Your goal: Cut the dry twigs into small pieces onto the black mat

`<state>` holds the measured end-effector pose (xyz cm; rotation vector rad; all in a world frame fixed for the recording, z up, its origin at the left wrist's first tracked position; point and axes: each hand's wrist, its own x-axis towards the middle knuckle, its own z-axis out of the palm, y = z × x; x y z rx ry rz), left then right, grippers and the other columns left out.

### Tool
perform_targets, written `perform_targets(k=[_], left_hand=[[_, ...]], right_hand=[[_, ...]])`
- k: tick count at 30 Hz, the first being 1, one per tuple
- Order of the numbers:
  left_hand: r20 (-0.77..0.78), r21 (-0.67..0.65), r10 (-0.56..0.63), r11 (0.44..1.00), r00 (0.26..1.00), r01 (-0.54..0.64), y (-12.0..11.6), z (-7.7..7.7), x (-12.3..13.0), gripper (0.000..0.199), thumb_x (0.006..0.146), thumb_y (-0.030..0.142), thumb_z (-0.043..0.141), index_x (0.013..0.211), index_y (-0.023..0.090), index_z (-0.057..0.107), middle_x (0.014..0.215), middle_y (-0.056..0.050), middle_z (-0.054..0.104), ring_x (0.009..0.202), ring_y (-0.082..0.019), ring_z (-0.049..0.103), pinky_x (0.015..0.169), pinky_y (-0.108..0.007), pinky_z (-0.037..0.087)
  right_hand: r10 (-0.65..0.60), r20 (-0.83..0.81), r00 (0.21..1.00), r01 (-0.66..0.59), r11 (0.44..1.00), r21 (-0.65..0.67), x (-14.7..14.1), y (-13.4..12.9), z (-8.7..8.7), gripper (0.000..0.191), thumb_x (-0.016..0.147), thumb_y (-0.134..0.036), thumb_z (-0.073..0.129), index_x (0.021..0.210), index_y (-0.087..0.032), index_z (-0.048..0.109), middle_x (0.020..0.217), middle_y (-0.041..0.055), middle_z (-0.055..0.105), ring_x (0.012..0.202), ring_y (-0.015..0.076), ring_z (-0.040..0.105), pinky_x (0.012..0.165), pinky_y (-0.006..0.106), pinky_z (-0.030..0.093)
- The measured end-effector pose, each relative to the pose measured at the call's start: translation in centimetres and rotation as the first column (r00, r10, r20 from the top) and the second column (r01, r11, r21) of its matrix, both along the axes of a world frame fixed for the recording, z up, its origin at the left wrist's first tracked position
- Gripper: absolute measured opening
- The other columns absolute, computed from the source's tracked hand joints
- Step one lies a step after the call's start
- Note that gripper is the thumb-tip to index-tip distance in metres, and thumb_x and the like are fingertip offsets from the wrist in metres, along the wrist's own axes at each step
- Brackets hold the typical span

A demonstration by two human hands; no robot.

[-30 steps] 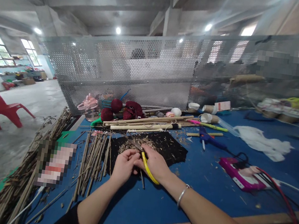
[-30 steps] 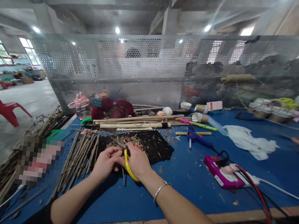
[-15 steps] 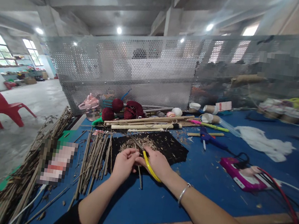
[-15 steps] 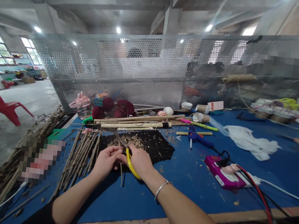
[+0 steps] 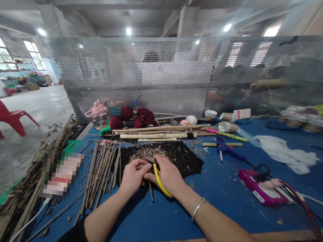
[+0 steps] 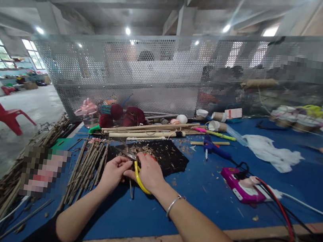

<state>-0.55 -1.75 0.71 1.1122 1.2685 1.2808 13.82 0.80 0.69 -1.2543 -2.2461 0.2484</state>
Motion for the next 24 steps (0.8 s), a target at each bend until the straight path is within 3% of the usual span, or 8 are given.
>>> perform_targets(k=[8,15,19,24], left_hand=[[-0.033,0.003,0.027,1.0,0.999,-0.027,0.14,-0.27,-0.11,0.033,0.064,0.042,0.065,0.075,0.014,0.053,0.046,0.007,0.047,0.03,-0.003,0.034,0.028,-0.014,0.03],[-0.044,-0.02,0.045,0.999,0.998,-0.046,0.08,-0.22,-0.07,0.033,0.063,0.042,0.066,0.075,0.014,0.055,0.047,0.006,0.05,0.034,-0.005,0.04,0.029,-0.015,0.033],[0.027,-0.023,0.041,0.999,0.999,-0.04,0.09,0.02,-0.08,0.035,0.064,0.043,0.065,0.08,0.012,0.059,0.055,0.001,0.058,0.041,-0.006,0.048,0.035,-0.016,0.04],[0.118,-0.021,0.036,0.999,0.992,-0.033,0.08,0.2,-0.18,0.04,0.067,0.046,0.062,0.087,0.012,0.059,0.067,-0.003,0.063,0.049,-0.008,0.055,0.037,-0.015,0.042]], right_hand=[[-0.02,0.056,0.998,0.026,0.994,-0.107,-0.06,-0.39,0.43,0.053,0.075,-0.057,0.051,0.11,-0.019,0.049,0.088,0.0086,0.065,0.081,0.0223,0.062,0.065,0.027,0.039],[-0.058,0.126,0.99,0.072,0.991,-0.111,0.13,-0.14,0.21,0.054,0.076,-0.062,0.045,0.107,-0.019,0.053,0.079,0.0091,0.066,0.075,0.0239,0.064,0.06,0.026,0.04],[-0.084,0.12,0.989,0.094,0.992,-0.081,0.45,0.09,0.57,0.05,0.076,-0.061,0.045,0.105,-0.021,0.054,0.077,0.0068,0.066,0.074,0.0226,0.063,0.062,0.027,0.041],[-0.025,0.042,0.999,0.024,1.0,0.007,0.81,0.31,0.88,0.055,0.073,-0.057,0.052,0.111,-0.019,0.048,0.099,0.0092,0.061,0.091,0.022,0.058,0.073,0.03,0.042]])
